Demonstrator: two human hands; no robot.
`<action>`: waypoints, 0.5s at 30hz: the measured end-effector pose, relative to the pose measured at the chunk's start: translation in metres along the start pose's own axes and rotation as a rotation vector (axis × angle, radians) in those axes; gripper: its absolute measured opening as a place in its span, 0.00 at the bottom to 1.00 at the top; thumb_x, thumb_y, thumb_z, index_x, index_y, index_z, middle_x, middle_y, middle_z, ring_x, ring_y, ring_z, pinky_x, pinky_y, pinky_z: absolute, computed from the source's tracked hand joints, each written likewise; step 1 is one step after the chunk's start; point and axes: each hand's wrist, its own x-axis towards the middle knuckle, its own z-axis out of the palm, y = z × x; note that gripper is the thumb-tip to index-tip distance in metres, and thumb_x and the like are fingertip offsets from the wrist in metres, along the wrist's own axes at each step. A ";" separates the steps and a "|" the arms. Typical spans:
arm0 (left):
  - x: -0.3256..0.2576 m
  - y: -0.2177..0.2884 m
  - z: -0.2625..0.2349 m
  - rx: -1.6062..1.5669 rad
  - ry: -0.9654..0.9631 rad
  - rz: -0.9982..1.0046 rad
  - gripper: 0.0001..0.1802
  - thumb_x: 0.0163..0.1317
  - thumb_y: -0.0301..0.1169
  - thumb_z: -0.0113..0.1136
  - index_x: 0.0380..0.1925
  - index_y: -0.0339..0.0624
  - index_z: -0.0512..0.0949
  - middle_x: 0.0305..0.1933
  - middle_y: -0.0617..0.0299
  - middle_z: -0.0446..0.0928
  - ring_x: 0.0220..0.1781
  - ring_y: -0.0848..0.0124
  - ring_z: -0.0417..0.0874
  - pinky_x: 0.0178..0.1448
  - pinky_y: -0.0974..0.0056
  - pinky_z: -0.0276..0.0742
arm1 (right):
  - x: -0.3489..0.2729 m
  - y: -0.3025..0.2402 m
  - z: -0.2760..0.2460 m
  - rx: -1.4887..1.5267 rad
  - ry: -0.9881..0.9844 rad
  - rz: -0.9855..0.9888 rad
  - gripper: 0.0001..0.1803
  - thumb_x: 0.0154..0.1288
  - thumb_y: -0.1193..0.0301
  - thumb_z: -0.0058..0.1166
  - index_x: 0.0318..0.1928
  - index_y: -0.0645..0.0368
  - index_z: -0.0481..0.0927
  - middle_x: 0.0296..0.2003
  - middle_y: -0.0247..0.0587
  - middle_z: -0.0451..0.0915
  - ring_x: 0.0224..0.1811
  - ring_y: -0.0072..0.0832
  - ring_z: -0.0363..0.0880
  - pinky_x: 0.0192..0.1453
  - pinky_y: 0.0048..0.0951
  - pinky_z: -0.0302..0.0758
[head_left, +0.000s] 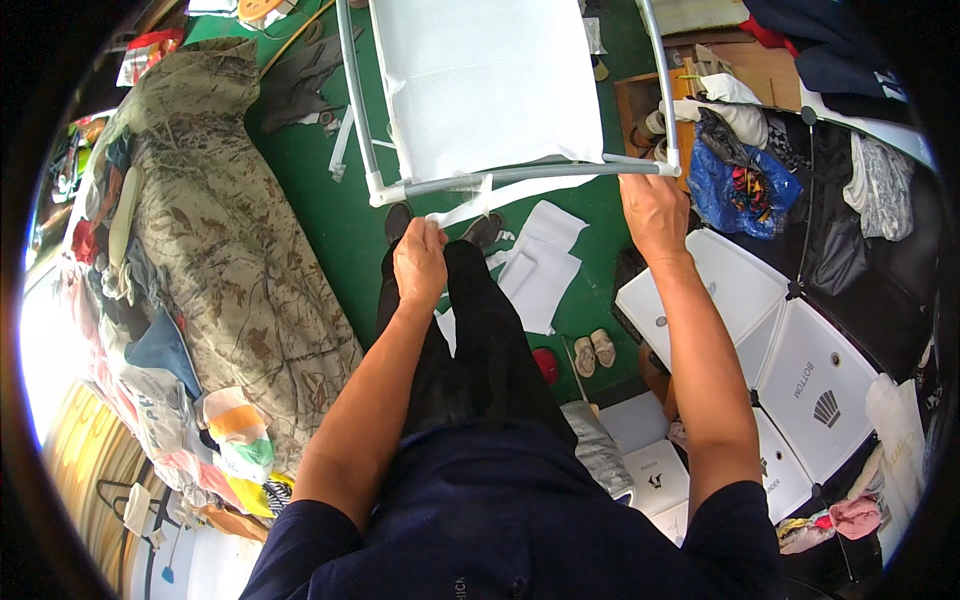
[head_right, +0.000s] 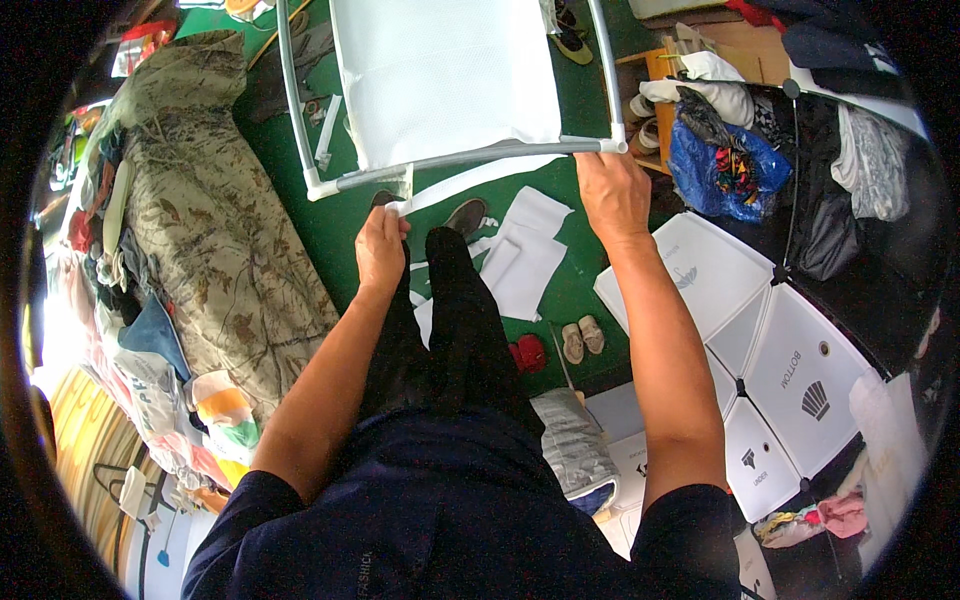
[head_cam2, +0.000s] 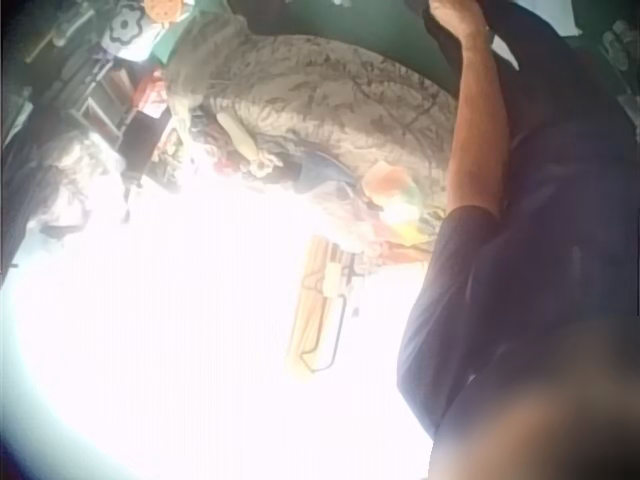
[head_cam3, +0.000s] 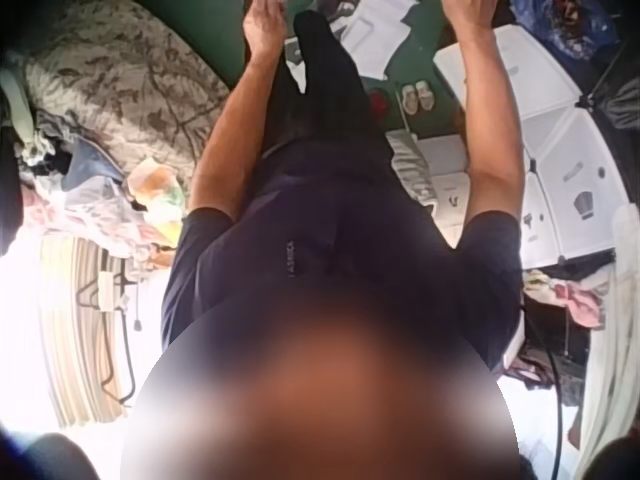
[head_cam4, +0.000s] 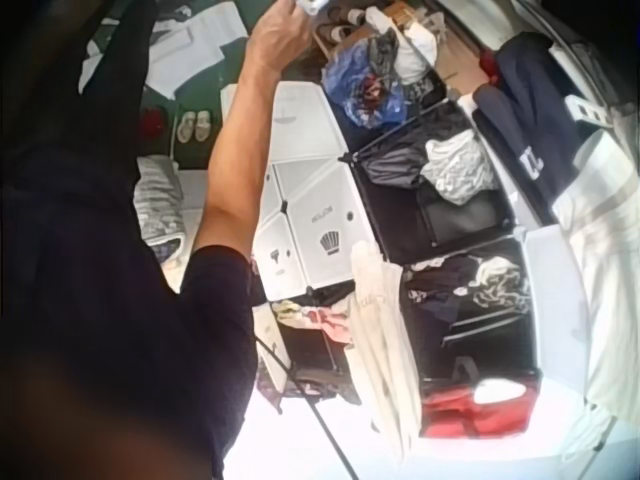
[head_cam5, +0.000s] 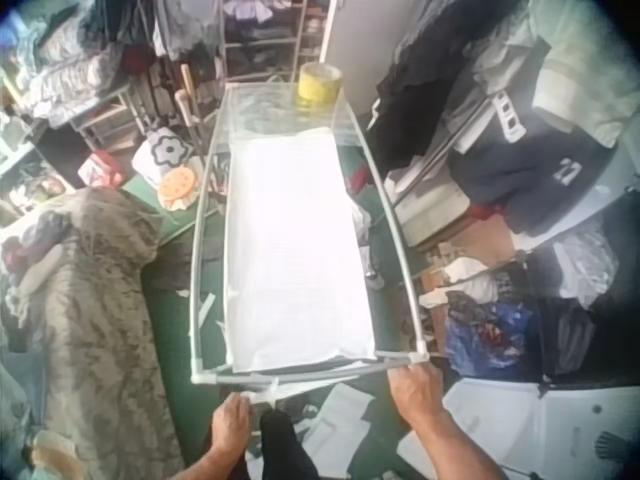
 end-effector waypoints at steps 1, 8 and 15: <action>-0.002 -0.002 0.001 -0.008 0.002 -0.007 0.18 0.81 0.38 0.49 0.34 0.36 0.78 0.31 0.51 0.84 0.37 0.48 0.86 0.43 0.48 0.79 | 0.000 0.000 -0.001 -0.006 -0.009 -0.011 0.08 0.71 0.73 0.61 0.48 0.51 0.85 0.36 0.43 0.81 0.41 0.45 0.86 0.42 0.44 0.86; -0.028 -0.010 0.008 -0.040 -0.144 0.014 0.15 0.79 0.34 0.52 0.34 0.35 0.77 0.31 0.49 0.84 0.37 0.48 0.88 0.42 0.49 0.81 | 0.005 -0.002 -0.004 0.033 -0.064 0.064 0.07 0.68 0.70 0.67 0.45 0.50 0.87 0.34 0.45 0.86 0.37 0.49 0.87 0.43 0.48 0.83; -0.035 -0.017 0.004 0.005 -0.251 -0.009 0.14 0.76 0.33 0.53 0.32 0.36 0.77 0.32 0.49 0.86 0.39 0.46 0.88 0.45 0.48 0.82 | -0.006 -0.005 -0.007 0.468 -0.049 0.276 0.06 0.67 0.72 0.68 0.43 0.58 0.87 0.36 0.45 0.87 0.36 0.41 0.88 0.41 0.39 0.82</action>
